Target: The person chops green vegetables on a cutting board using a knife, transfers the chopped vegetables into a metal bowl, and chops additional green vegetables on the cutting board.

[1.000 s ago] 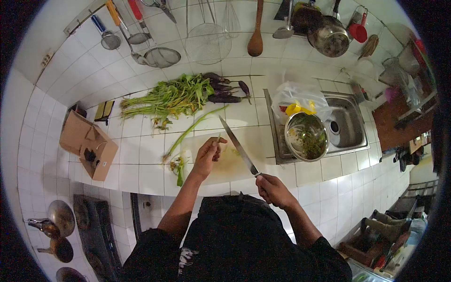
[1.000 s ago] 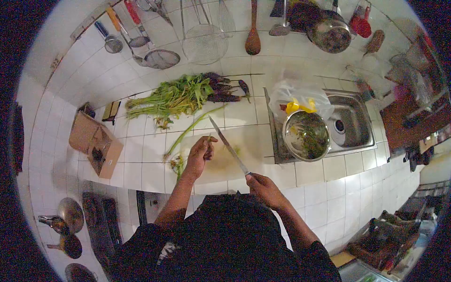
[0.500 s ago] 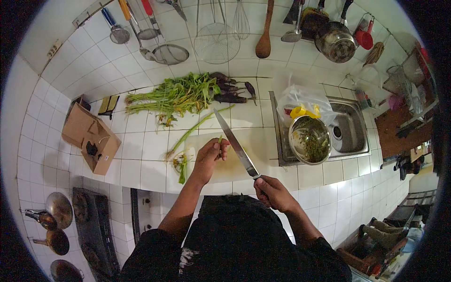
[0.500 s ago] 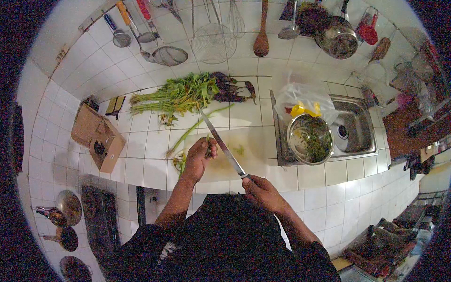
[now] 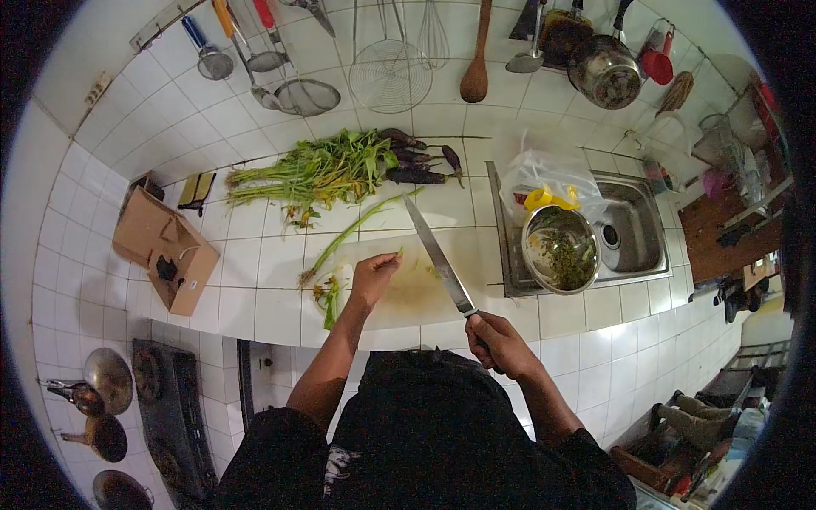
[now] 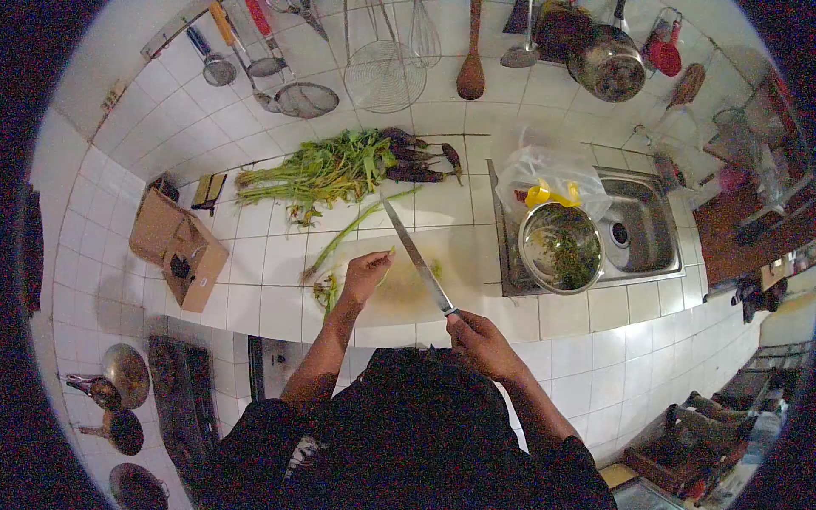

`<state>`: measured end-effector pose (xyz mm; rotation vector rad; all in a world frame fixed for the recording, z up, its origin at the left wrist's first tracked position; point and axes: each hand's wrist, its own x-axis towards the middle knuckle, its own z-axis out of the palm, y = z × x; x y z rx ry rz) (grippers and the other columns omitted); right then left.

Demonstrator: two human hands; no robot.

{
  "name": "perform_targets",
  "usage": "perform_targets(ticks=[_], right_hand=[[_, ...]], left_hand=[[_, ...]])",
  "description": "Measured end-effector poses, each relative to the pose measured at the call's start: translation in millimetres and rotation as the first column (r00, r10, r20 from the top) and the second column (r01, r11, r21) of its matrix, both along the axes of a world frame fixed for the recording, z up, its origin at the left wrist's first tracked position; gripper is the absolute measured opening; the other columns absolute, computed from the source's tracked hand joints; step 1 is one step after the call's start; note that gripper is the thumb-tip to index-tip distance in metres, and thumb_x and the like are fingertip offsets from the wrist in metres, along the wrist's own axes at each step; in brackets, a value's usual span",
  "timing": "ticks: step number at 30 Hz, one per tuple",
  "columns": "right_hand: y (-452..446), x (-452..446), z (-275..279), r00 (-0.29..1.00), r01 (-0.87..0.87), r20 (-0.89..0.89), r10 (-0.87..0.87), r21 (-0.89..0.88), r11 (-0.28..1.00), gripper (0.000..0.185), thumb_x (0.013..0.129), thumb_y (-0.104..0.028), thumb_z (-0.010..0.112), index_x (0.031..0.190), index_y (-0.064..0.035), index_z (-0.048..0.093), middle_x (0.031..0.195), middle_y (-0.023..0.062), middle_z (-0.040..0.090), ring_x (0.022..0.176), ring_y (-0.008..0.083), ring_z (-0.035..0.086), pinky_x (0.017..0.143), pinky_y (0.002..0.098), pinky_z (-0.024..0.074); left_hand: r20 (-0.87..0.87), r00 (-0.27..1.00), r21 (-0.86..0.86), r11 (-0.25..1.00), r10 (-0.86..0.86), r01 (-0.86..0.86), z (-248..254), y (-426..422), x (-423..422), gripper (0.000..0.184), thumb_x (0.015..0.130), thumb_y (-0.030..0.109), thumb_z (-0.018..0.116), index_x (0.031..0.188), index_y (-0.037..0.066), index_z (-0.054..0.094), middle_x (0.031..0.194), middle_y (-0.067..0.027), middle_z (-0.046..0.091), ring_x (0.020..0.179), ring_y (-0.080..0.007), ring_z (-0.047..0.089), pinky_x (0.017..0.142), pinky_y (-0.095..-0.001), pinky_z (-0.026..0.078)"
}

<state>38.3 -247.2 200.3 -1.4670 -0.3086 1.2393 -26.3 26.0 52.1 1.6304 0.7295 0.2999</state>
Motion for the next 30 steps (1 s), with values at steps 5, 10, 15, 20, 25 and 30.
perform_targets(ticks=[5,10,15,20,25,30], right_hand=[[-2.5,-1.7,-14.4,1.0,0.021,-0.003,-0.021,0.013,1.0,0.038,0.101,-0.043,0.042,0.082,-0.0101,0.048,0.061,-0.0021,0.043,0.047,0.0064,0.037,0.041,0.0231,0.0297],[-9.5,-0.8,-14.1,0.999,0.049,0.004,-0.049,0.018,0.999,0.037,0.101,-0.041,0.042,0.082,-0.0099,0.047,0.061,-0.0017,0.042,0.047,0.0069,0.036,0.041,0.0233,0.0297],[-14.8,1.6,-18.4,0.992,0.127,-0.027,-0.127,0.007,0.992,0.035,0.102,-0.04,0.042,0.084,-0.0098,0.047,0.06,-0.0017,0.04,0.046,0.0073,0.035,0.04,0.0238,0.0294],[-18.8,4.9,-33.0,0.997,0.069,-0.023,-0.068,0.024,0.997,0.035,0.102,-0.04,0.042,0.083,-0.0102,0.046,0.061,-0.002,0.04,0.047,0.0072,0.034,0.04,0.0238,0.0288],[-7.9,1.4,-26.7,0.998,0.056,-0.018,-0.055,0.02,0.998,0.035,0.101,-0.04,0.043,0.081,-0.0106,0.045,0.061,-0.0025,0.04,0.047,0.007,0.033,0.04,0.0239,0.0279],[-3.8,-1.5,-27.2,1.0,0.016,-0.006,-0.016,0.027,0.999,0.036,0.101,-0.041,0.043,0.081,-0.0106,0.046,0.06,-0.0026,0.041,0.046,0.0068,0.033,0.04,0.0233,0.0277]], left_hand=[[-0.099,0.994,0.242,0.967,-0.056,0.078,-43.3,10.7,4.1,0.034,0.085,0.026,0.071,0.105,0.0,0.07,0.093,-0.0113,0.072,0.083,-0.016,0.065,0.078,-0.0284,0.051],[-0.211,0.977,0.42,0.902,-0.012,0.102,-43.0,11.8,-1.8,0.03,0.08,0.03,0.073,0.096,0.004,0.071,0.082,-0.0131,0.07,0.08,-0.0245,0.068,0.075,-0.0317,0.053],[-0.25,0.966,0.647,0.753,0.061,0.12,-49.4,10.0,-33.4,0.027,0.073,0.021,0.076,0.096,0.009,0.069,0.087,-0.0114,0.069,0.081,-0.0257,0.066,0.075,-0.035,0.052],[-0.22,0.975,0.603,0.788,0.013,0.126,-49.0,8.5,-47.0,0.019,0.073,0.016,0.073,0.09,0.007,0.068,0.083,-0.0117,0.068,0.079,-0.0271,0.066,0.073,-0.0361,0.053],[-0.213,0.976,0.581,0.809,0.051,0.085,-58.6,17.2,-54.1,0.014,0.076,0.014,0.069,0.088,0.006,0.068,0.081,-0.0126,0.068,0.075,-0.0274,0.067,0.07,-0.0374,0.053],[-0.076,0.995,0.544,0.839,0.061,-0.01,-40.8,9.6,-56.0,0.008,0.081,0.009,0.064,0.087,0.003,0.063,0.077,-0.0141,0.066,0.07,-0.0252,0.065,0.065,-0.0348,0.051]])
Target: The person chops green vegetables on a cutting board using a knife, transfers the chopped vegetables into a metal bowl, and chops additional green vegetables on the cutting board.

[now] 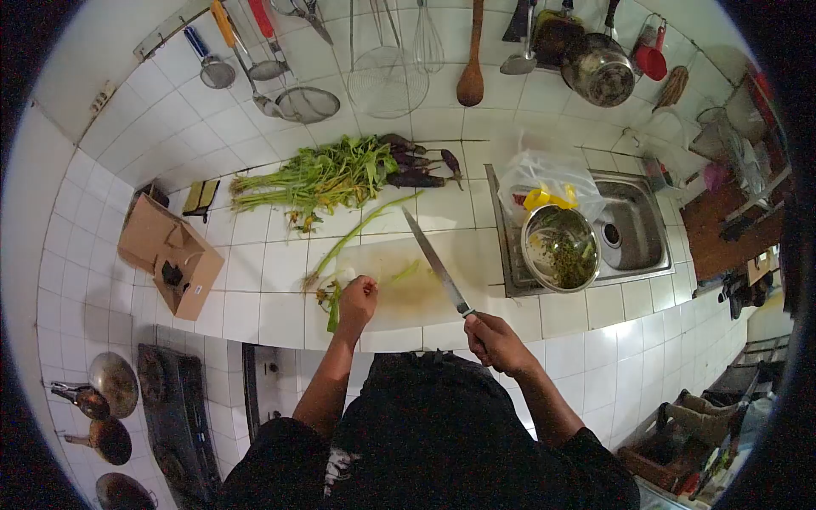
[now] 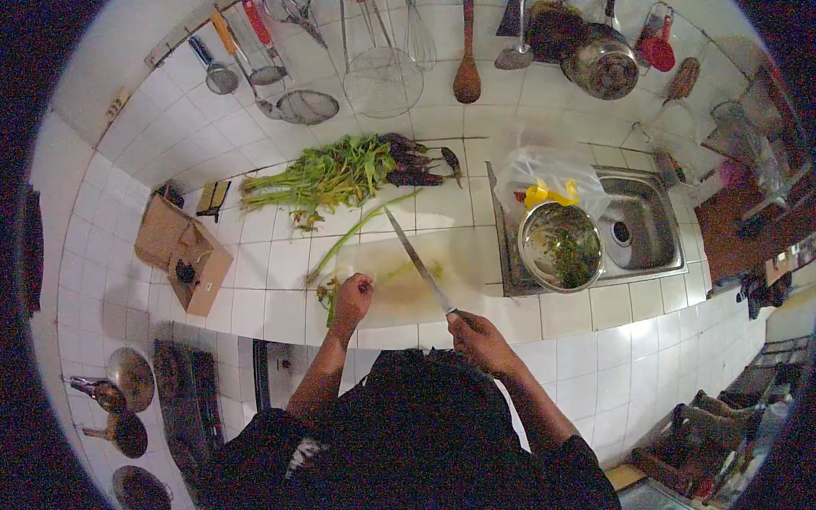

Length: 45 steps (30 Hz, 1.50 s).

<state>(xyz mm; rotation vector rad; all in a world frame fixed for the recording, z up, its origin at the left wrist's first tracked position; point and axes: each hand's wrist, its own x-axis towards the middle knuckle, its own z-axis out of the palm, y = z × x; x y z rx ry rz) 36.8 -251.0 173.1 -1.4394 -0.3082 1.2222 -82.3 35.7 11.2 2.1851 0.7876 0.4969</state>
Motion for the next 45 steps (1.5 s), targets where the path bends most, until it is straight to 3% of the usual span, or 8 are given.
perform_targets(ticks=[7,15,21,28,31,34,44,45], right_hand=[[-2.4,-2.9,-7.4,1.0,-0.01,-0.012,0.01,-0.033,0.999,0.034,0.101,-0.039,0.044,0.082,-0.0105,0.046,0.06,-0.0027,0.041,0.047,0.0065,0.034,0.04,0.023,0.0279],[-14.6,-10.3,-3.1,0.997,0.071,-0.027,-0.072,-0.032,0.997,0.034,0.101,-0.039,0.043,0.082,-0.0108,0.046,0.062,-0.0032,0.041,0.047,0.0062,0.032,0.04,0.0236,0.0267],[-29.5,-19.2,0.1,0.99,0.143,0.023,-0.142,-0.107,0.984,0.034,0.101,-0.039,0.043,0.082,-0.0112,0.045,0.061,-0.0038,0.04,0.048,0.0061,0.033,0.041,0.0234,0.0274],[-47.8,-25.7,-19.9,0.983,0.183,-0.011,-0.184,-0.084,0.98,0.034,0.1,-0.041,0.046,0.083,-0.0115,0.045,0.062,-0.0037,0.04,0.05,0.0063,0.034,0.042,0.0232,0.0266],[-46.0,-30.9,-24.8,0.978,0.209,0.004,-0.21,-0.095,0.973,0.034,0.1,-0.041,0.046,0.083,-0.0114,0.046,0.061,-0.0037,0.04,0.049,0.0061,0.033,0.041,0.0232,0.0262],[-40.8,-31.8,-38.5,0.982,0.191,0.017,-0.19,-0.106,0.976,0.034,0.1,-0.042,0.046,0.083,-0.0115,0.046,0.061,-0.0039,0.04,0.048,0.0059,0.034,0.041,0.0232,0.0269],[-11.3,-42.6,-95.2,0.978,0.198,0.129,-0.163,-0.342,0.919,0.044,0.096,-0.051,0.049,0.091,-0.0072,0.056,0.059,-0.005,0.04,0.047,0.0051,0.035,0.039,0.0244,0.0322],[-7.7,-45.2,-101.2,0.949,0.19,0.304,-0.079,-0.355,0.915,0.047,0.096,-0.05,0.049,0.093,-0.0039,0.058,0.06,-0.0005,0.046,0.05,0.0108,0.043,0.043,0.0287,0.0378]], left_hand=[[0.052,0.994,-0.022,0.995,-0.095,0.096,10.9,-2.3,4.7,0.009,0.082,0.009,0.064,0.089,0.004,0.063,0.078,-0.0134,0.066,0.072,-0.0271,0.065,0.067,-0.0371,0.052],[-0.095,0.992,0.311,0.945,-0.079,0.105,5.9,6.3,34.8,0.028,0.071,0.015,0.075,0.096,0.01,0.063,0.09,-0.0078,0.063,0.093,-0.0295,0.058,0.082,-0.0407,0.049],[-0.102,0.991,0.37,0.921,-0.092,0.124,12.5,-10.3,53.2,0.033,0.071,0.013,0.074,0.102,0.011,0.063,0.096,-0.011,0.061,0.097,-0.0305,0.055,0.085,-0.0411,0.048],[-0.026,0.996,0.171,0.981,-0.089,0.092,-10.2,14.2,42.4,0.034,0.07,0.005,0.067,0.103,0.013,0.064,0.097,-0.0104,0.061,0.095,-0.0307,0.056,0.081,-0.0438,0.049],[-0.025,0.996,0.484,0.87,-0.088,0.089,0.3,11.4,41.1,0.03,0.07,0.009,0.069,0.099,0.014,0.066,0.095,-0.0072,0.062,0.093,-0.0296,0.057,0.079,-0.0434,0.049],[-0.126,0.976,0.431,0.877,-0.175,0.213,8.8,-8.3,54.5,0.021,0.071,0.024,0.072,0.091,0.018,0.069,0.096,-0.0024,0.064,0.094,-0.0279,0.058,0.079,-0.0405,0.048],[-0.091,0.975,0.078,0.975,-0.201,0.208,-18.2,-17.4,61.1,0.015,0.076,0.013,0.064,0.088,0.011,0.072,0.088,-0.0075,0.066,0.083,-0.0288,0.063,0.071,-0.0398,0.051],[-0.087,0.977,0.073,0.977,-0.196,0.202,-16.3,-15.2,57.6,0.015,0.076,0.013,0.064,0.088,0.011,0.072,0.088,-0.0075,0.066,0.083,-0.0288,0.063,0.071,-0.0398,0.051]])
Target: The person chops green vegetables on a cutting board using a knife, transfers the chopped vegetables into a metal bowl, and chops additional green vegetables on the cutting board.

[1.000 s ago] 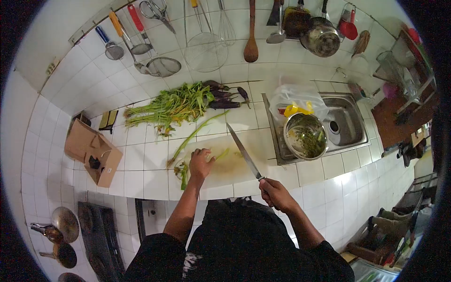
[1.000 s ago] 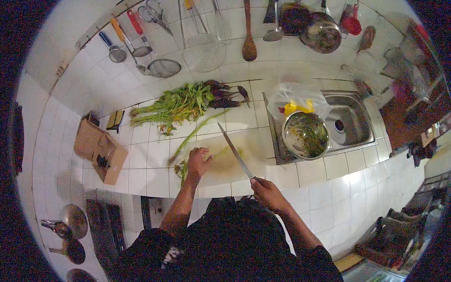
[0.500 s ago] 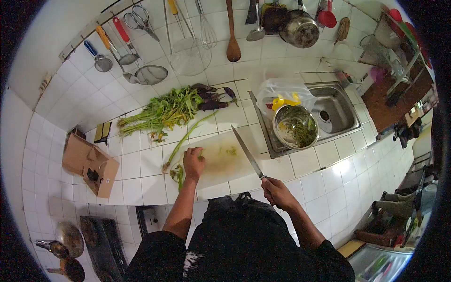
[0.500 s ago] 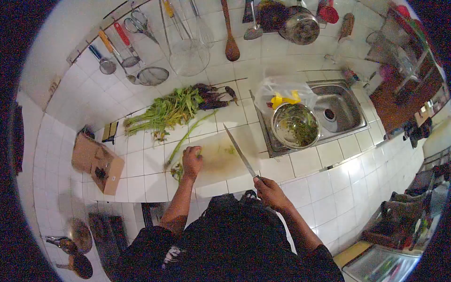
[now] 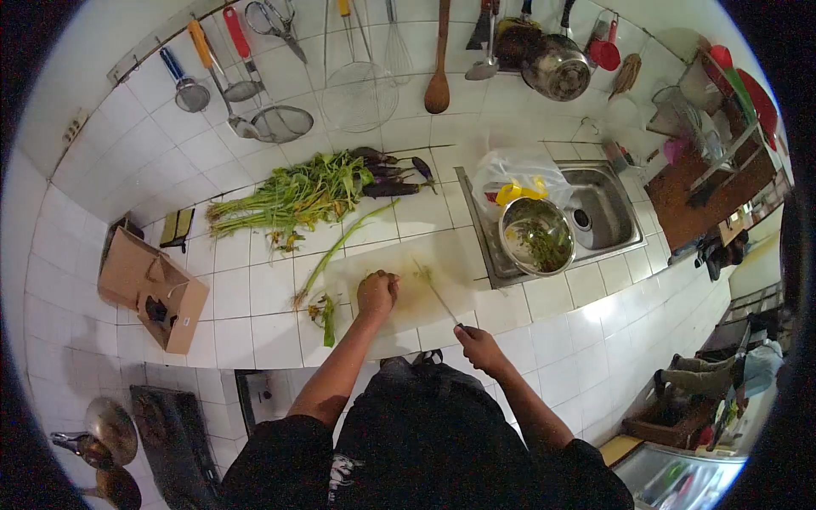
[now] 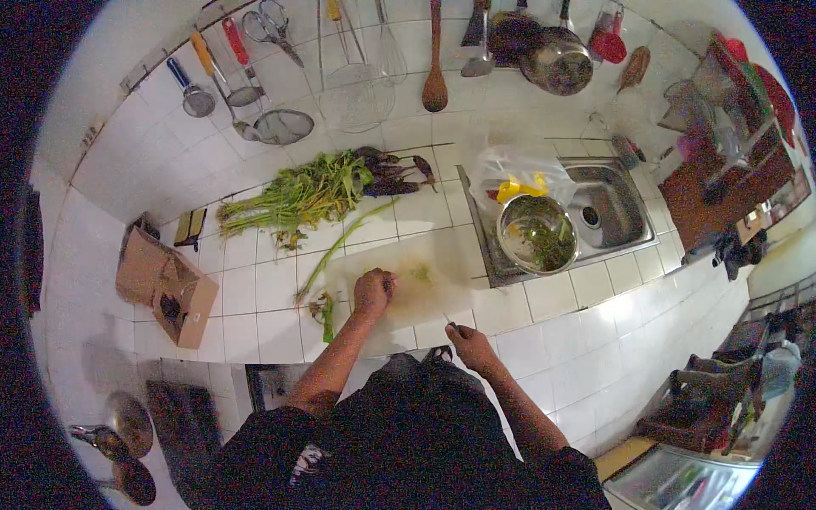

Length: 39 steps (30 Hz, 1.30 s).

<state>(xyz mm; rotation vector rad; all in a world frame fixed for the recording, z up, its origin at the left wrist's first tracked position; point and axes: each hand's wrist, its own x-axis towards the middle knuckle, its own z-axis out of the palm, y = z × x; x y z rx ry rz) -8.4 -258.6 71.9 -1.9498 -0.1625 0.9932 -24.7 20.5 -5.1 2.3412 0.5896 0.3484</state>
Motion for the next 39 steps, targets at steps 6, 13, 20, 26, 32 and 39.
perform_targets(ticks=[6,13,20,26,32,39], right_hand=[[18.0,-17.9,-12.1,0.933,-0.112,0.318,0.167,-0.183,0.977,0.054,0.095,-0.05,0.045,0.093,0.0014,0.061,0.082,0.0275,0.064,0.085,0.0457,0.062,0.075,0.051,0.0475],[32.6,-29.5,-28.1,0.918,-0.081,0.36,0.164,-0.235,0.969,0.05,0.096,-0.045,0.047,0.095,0.0028,0.062,0.08,0.0273,0.063,0.081,0.044,0.062,0.072,0.0486,0.0461],[44.4,-33.2,-30.1,0.943,-0.071,0.298,0.149,-0.257,0.964,0.05,0.095,-0.044,0.048,0.094,0.0036,0.063,0.083,0.0289,0.062,0.084,0.0449,0.062,0.073,0.048,0.0466],[49.3,-35.4,-40.1,0.929,-0.03,0.349,0.126,-0.269,0.963,0.048,0.095,-0.042,0.05,0.096,0.0042,0.063,0.084,0.0293,0.063,0.084,0.043,0.063,0.075,0.047,0.0474],[54.1,-37.2,-44.4,0.909,-0.018,0.397,0.129,-0.271,0.962,0.049,0.096,-0.042,0.048,0.094,0.0043,0.063,0.081,0.0277,0.063,0.083,0.0432,0.063,0.075,0.0469,0.0478],[71.4,-15.0,-44.5,0.901,-0.123,0.39,0.192,-0.194,0.973,0.052,0.097,-0.044,0.044,0.098,0.0049,0.063,0.09,0.0303,0.063,0.091,0.0477,0.06,0.08,0.0492,0.0472]], left_hand=[[-0.048,0.979,0.192,0.96,-0.198,0.204,11.6,1.4,-20.4,0.02,0.076,0.007,0.062,0.093,0.009,0.072,0.093,-0.0099,0.065,0.084,-0.0303,0.062,0.075,-0.0412,0.052],[0.06,0.964,0.175,0.954,-0.259,0.245,7.4,8.6,-22.1,0.022,0.076,0.009,0.062,0.097,0.009,0.072,0.095,-0.0096,0.066,0.09,-0.0307,0.062,0.08,-0.0416,0.051],[0.046,0.941,0.21,0.924,-0.337,0.32,4.2,19.2,-17.9,0.024,0.077,0.01,0.062,0.098,0.009,0.072,0.097,-0.0097,0.066,0.092,-0.032,0.061,0.082,-0.0424,0.051],[0.028,0.934,0.198,0.917,-0.357,0.345,6.2,21.1,-16.9,0.024,0.077,0.009,0.061,0.098,0.008,0.071,0.098,-0.0105,0.066,0.096,-0.0323,0.06,0.084,-0.0429,0.051],[0.025,0.932,0.197,0.916,-0.361,0.349,1.5,24.9,-14.9,0.025,0.076,0.012,0.064,0.1,0.009,0.07,0.104,-0.0092,0.066,0.099,-0.0308,0.061,0.085,-0.043,0.051],[0.016,0.926,0.184,0.912,-0.377,0.368,-10.9,25.3,-11.3,0.025,0.076,0.008,0.063,0.099,0.007,0.071,0.099,-0.0119,0.066,0.096,-0.0336,0.06,0.088,-0.043,0.049]])
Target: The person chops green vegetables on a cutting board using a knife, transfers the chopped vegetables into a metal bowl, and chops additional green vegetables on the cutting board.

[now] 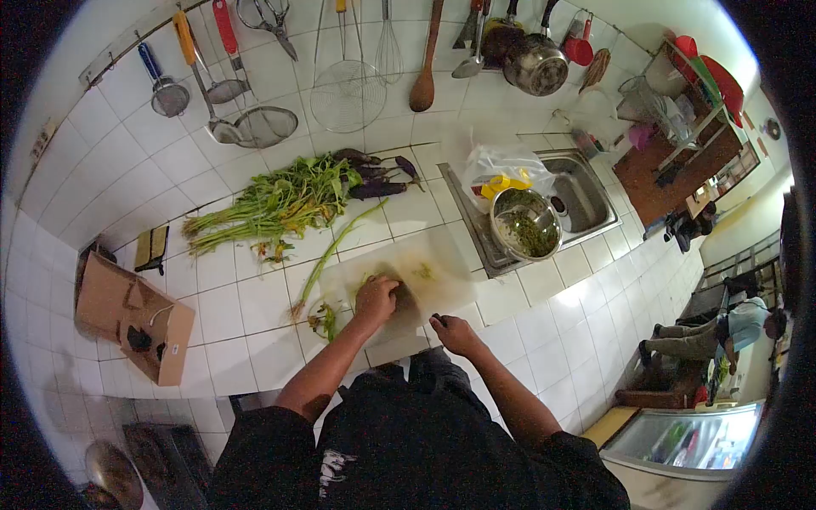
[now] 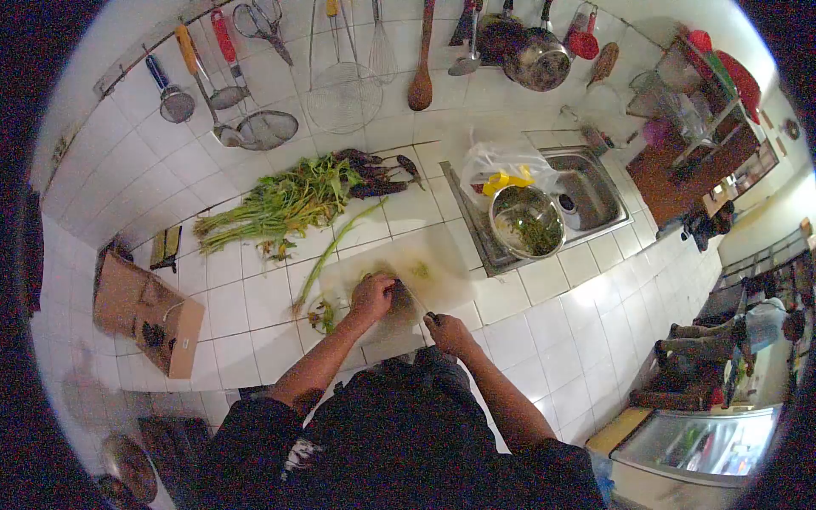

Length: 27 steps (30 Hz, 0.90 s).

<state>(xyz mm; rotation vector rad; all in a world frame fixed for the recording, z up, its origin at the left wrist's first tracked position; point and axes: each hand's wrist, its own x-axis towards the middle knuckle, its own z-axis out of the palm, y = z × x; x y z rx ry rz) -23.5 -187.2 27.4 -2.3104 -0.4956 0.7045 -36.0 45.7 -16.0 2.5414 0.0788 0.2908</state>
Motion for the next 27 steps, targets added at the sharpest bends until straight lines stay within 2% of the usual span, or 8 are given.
perform_targets(ticks=[7,9,13,15,16,18,21,27], right_hand=[[-24.3,-22.6,11.0,0.997,0.072,-0.013,-0.073,-0.097,0.993,0.056,0.097,-0.048,0.04,0.099,0.0023,0.064,0.094,0.0295,0.064,0.094,0.0465,0.06,0.083,0.0521,0.0467],[-27.5,-22.7,15.6,0.986,0.125,-0.106,-0.131,-0.067,0.99,0.053,0.096,-0.045,0.046,0.1,0.0055,0.063,0.086,0.0297,0.064,0.087,0.0437,0.063,0.077,0.0474,0.0472],[-28.9,-23.4,6.3,0.989,0.131,-0.066,-0.13,0.004,0.991,0.053,0.096,-0.045,0.048,0.102,0.0054,0.063,0.088,0.0287,0.065,0.087,0.04,0.065,0.078,0.0454,0.0475],[-28.4,-20.0,8.5,0.99,0.082,-0.101,-0.094,-0.113,0.99,0.052,0.096,-0.044,0.049,0.105,0.0047,0.064,0.091,0.0283,0.066,0.09,0.0378,0.066,0.08,0.0435,0.0481],[-27.9,-19.2,8.5,0.99,0.083,-0.101,-0.094,-0.109,0.991,0.052,0.096,-0.044,0.049,0.105,0.0047,0.064,0.091,0.0283,0.066,0.09,0.0378,0.066,0.08,0.0435,0.0481],[-27.2,-15.1,8.1,0.983,0.067,-0.163,-0.082,-0.099,0.993,0.055,0.096,-0.048,0.043,0.11,0.001,0.063,0.101,0.0289,0.064,0.1,0.0469,0.059,0.088,0.0501,0.0465],[-15.5,-13.4,6.9,0.996,0.077,-0.049,-0.08,-0.061,0.995,0.052,0.095,-0.044,0.049,0.104,0.0044,0.064,0.094,0.0269,0.066,0.093,0.0425,0.063,0.082,0.0467,0.0478],[-11.3,-12.5,13.2,0.991,0.106,-0.066,-0.116,-0.138,0.985,0.051,0.095,-0.043,0.048,0.105,0.0041,0.063,0.093,0.026,0.067,0.092,0.0431,0.063,0.082,0.0472,0.0474]], left_hand=[[-0.013,0.999,-0.025,0.999,-0.03,0.029,19.0,2.0,-4.9,0.023,0.075,0.008,0.064,0.097,0.008,0.071,0.096,-0.0111,0.065,0.092,-0.0322,0.061,0.088,-0.0426,0.049],[-0.002,0.999,-0.044,0.998,-0.037,0.037,20.7,0.0,-4.9,0.023,0.075,0.008,0.064,0.096,0.007,0.071,0.095,-0.0106,0.065,0.092,-0.0318,0.061,0.087,-0.0426,0.049],[0.018,1.0,-0.031,1.0,-0.003,0.004,16.4,-0.5,-5.0,0.022,0.075,0.007,0.064,0.096,0.007,0.071,0.094,-0.0097,0.065,0.091,-0.0315,0.062,0.085,-0.0424,0.05],[0.024,1.0,-0.015,1.0,0.0,0.0,14.0,0.4,-4.4,0.022,0.075,0.007,0.063,0.096,0.007,0.071,0.094,-0.0095,0.065,0.091,-0.0314,0.062,0.085,-0.0423,0.05],[0.005,1.0,-0.014,1.0,-0.005,0.005,13.1,0.6,-3.9,0.022,0.075,0.008,0.063,0.096,0.007,0.071,0.095,-0.0095,0.065,0.091,-0.0314,0.062,0.085,-0.0425,0.05],[-0.011,1.0,-0.01,1.0,-0.011,0.011,13.7,0.9,-1.7,0.022,0.076,0.008,0.063,0.096,0.007,0.071,0.096,-0.0095,0.064,0.091,-0.0314,0.061,0.086,-0.0427,0.05],[0.001,1.0,-0.007,1.0,-0.009,0.009,15.8,-0.6,-2.0,0.022,0.076,0.008,0.063,0.096,0.008,0.071,0.096,-0.0095,0.064,0.091,-0.0314,0.061,0.087,-0.0422,0.049],[-0.055,0.998,0.033,0.999,0.011,-0.009,24.3,-0.6,-6.5,0.02,0.076,0.009,0.064,0.094,0.009,0.072,0.095,-0.0084,0.066,0.09,-0.0306,0.062,0.091,-0.0396,0.048]])
